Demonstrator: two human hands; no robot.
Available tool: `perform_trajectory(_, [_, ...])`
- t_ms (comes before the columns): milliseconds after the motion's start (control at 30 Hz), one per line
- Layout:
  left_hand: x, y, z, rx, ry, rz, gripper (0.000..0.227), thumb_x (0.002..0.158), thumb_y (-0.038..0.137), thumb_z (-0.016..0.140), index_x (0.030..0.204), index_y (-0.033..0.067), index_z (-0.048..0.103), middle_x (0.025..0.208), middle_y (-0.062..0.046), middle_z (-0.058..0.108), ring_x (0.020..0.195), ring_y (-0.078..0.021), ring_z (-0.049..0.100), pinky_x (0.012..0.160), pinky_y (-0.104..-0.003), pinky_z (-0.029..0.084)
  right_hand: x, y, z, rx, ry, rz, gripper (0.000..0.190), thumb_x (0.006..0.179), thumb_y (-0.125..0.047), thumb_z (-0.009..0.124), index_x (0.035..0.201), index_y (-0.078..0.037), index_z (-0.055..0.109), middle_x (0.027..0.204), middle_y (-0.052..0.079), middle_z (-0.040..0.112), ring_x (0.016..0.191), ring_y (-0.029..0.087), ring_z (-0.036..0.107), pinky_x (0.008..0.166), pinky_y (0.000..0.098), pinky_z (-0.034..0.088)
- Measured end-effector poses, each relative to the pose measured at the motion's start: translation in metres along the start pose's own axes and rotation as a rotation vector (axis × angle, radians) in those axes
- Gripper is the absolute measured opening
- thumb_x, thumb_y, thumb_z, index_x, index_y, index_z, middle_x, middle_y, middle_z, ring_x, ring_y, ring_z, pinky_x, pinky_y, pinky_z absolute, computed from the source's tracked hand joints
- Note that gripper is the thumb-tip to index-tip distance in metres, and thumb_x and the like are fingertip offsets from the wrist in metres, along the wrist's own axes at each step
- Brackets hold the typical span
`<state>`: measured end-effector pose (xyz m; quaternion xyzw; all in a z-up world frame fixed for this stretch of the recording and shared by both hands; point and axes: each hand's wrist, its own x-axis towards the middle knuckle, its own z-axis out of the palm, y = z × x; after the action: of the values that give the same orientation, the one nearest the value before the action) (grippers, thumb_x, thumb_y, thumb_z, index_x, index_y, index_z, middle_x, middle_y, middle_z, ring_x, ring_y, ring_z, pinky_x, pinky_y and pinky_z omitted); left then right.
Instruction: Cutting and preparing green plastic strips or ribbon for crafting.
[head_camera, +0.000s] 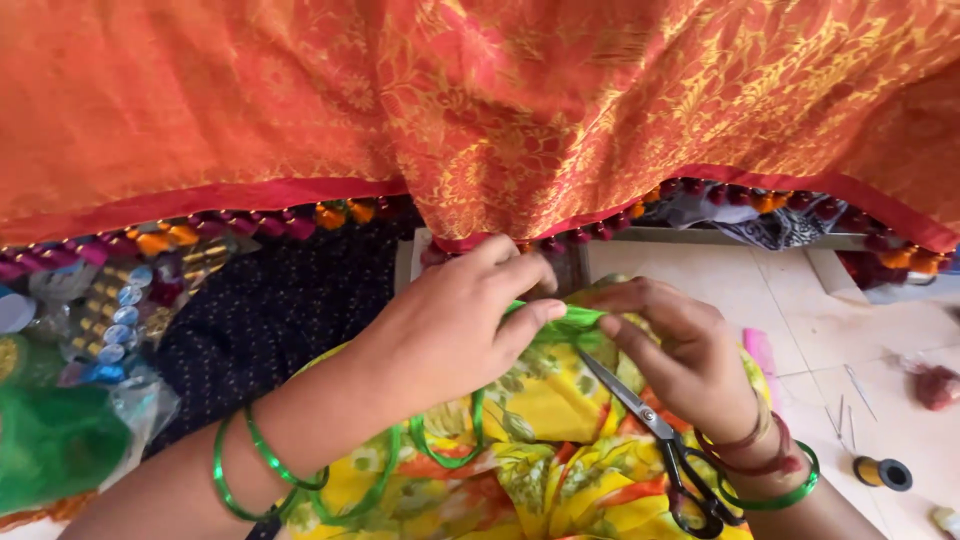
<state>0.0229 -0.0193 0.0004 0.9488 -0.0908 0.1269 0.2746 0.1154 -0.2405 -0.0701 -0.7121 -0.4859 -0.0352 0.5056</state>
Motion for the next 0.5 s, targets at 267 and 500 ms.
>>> perform_trajectory(267, [-0.001, -0.018, -0.012, -0.211, -0.051, 0.003, 0.016, 0.087, 0.023, 0.075, 0.095, 0.0094, 0.074, 0.092, -0.008, 0.068, 0.085, -0.0252, 0.07, 0.074, -0.037, 0.055, -0.014, 0.019, -0.012, -0.153, -0.013, 0.374, 0.015, 0.081, -0.004, 0.08, 0.095, -0.001, 0.078, 0.085, 0.003, 0.075, 0.075, 0.012, 0.071, 0.068, 0.0258, 0.055])
perform_trajectory(500, [0.001, -0.025, -0.008, -0.278, -0.009, 0.005, 0.016, 0.093, 0.021, 0.072, 0.103, 0.0083, 0.074, 0.096, -0.007, 0.072, 0.089, -0.0247, 0.071, 0.076, -0.036, 0.055, -0.01, 0.007, -0.02, 0.316, 0.011, 0.196, 0.008, 0.093, 0.005, 0.067, 0.101, 0.005, 0.067, 0.135, 0.017, 0.067, 0.131, 0.023, 0.063, 0.107, 0.0338, 0.052])
